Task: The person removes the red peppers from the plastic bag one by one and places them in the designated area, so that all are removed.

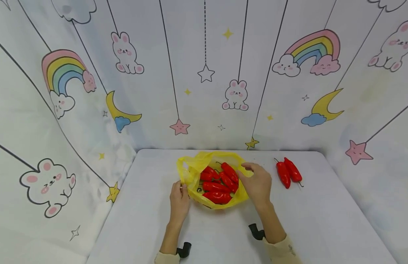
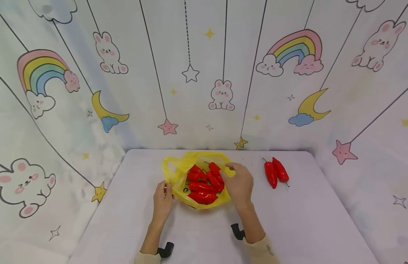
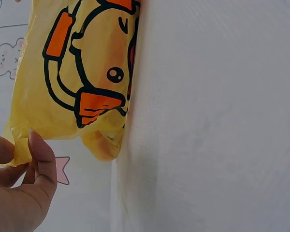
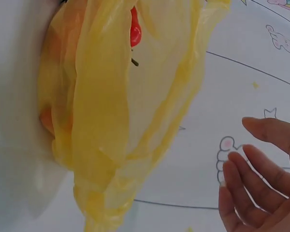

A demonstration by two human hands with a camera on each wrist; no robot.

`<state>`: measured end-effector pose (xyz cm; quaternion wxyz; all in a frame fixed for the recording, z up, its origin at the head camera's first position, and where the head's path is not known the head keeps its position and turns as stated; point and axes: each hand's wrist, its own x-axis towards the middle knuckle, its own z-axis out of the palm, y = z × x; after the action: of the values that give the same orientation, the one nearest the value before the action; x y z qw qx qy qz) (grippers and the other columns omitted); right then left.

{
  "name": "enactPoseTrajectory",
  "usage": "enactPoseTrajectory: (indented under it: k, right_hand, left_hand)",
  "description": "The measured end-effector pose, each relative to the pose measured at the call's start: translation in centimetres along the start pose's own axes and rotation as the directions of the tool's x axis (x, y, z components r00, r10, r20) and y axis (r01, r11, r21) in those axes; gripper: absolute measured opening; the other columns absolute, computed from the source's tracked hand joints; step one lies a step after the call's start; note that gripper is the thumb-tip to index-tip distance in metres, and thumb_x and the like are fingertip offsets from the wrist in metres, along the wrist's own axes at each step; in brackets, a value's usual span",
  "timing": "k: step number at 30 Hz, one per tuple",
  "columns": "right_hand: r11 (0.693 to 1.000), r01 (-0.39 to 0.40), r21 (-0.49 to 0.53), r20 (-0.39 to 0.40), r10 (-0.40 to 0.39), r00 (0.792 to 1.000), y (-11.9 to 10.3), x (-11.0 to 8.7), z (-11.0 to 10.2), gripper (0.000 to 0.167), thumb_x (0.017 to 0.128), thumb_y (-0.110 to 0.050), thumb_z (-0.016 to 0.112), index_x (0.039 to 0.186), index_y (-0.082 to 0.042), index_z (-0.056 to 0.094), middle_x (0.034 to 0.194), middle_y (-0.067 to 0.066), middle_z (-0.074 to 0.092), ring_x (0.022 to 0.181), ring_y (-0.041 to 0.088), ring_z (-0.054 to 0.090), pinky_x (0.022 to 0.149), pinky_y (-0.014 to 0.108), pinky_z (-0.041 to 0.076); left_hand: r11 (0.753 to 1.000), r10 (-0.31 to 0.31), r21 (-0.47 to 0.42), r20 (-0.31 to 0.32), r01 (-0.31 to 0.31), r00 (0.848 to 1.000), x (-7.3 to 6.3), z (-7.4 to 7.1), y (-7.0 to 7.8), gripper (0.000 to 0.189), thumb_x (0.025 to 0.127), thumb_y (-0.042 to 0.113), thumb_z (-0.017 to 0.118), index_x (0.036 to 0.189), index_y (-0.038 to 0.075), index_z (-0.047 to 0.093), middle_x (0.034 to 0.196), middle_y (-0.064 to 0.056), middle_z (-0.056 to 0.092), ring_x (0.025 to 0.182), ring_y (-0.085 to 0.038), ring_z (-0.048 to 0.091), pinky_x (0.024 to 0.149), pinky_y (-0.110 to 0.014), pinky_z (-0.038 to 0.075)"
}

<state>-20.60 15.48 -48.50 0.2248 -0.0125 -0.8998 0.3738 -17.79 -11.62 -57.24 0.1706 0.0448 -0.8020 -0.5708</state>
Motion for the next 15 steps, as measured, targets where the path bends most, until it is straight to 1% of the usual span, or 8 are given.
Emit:
enactPoseTrajectory:
  k: [2,6,8,11,15]
  right_hand:
    - [1.000,0.023,0.020,0.020,-0.023,1.000,-0.1,-0.3,0.4,0.035,0.087,-0.027,0.087,0.118,-0.013,0.077,0.114,0.008,0.075,0.107,0.029,0.069,0.093,0.049,0.059]
    - [0.996,0.076,0.047,0.052,-0.078,0.996,-0.2,-0.8,1.1,0.035,0.085,-0.025,0.089,0.116,-0.014,0.077,0.111,0.005,0.075,0.105,0.026,0.069,0.087,0.046,0.061]
    - [0.994,0.100,0.052,0.081,-0.105,0.991,-0.2,-1.1,1.4,0.035,0.084,-0.023,0.090,0.115,-0.014,0.077,0.110,0.004,0.075,0.105,0.025,0.069,0.086,0.044,0.062]
    - [0.989,0.142,0.048,0.141,-0.147,0.979,-0.4,-1.4,1.8,0.034,0.084,-0.022,0.090,0.115,-0.015,0.077,0.111,0.003,0.076,0.105,0.025,0.069,0.087,0.044,0.061]
    - [0.985,0.170,0.019,0.224,-0.170,0.960,-0.9,-1.7,2.3,0.035,0.083,-0.021,0.090,0.115,-0.015,0.077,0.111,0.002,0.075,0.106,0.027,0.069,0.086,0.044,0.061]
  left_hand:
    - [1.000,-0.002,-0.003,0.000,0.002,1.000,0.0,0.0,0.1,0.026,0.111,0.012,0.048,0.131,-0.001,0.059,0.107,-0.011,0.056,0.076,-0.017,0.059,0.062,-0.025,0.053]
    - [1.000,-0.008,-0.002,-0.001,0.008,1.000,-0.1,0.0,0.0,0.026,0.111,0.012,0.048,0.131,-0.001,0.059,0.108,-0.011,0.056,0.077,-0.019,0.060,0.062,-0.025,0.053]
    - [1.000,-0.014,-0.001,-0.001,0.014,1.000,-0.1,0.1,-0.1,0.026,0.111,0.012,0.048,0.131,-0.001,0.059,0.109,-0.011,0.056,0.077,-0.020,0.060,0.062,-0.024,0.052]
    - [1.000,-0.020,-0.006,-0.001,0.020,1.000,-0.1,0.0,-0.1,0.026,0.111,0.012,0.049,0.131,-0.001,0.059,0.108,-0.011,0.056,0.078,-0.025,0.062,0.062,-0.024,0.052]
    - [1.000,-0.015,-0.011,0.002,0.015,1.000,-0.1,0.0,0.0,0.027,0.111,0.013,0.049,0.131,-0.002,0.059,0.108,-0.011,0.056,0.079,-0.029,0.063,0.061,-0.024,0.053]
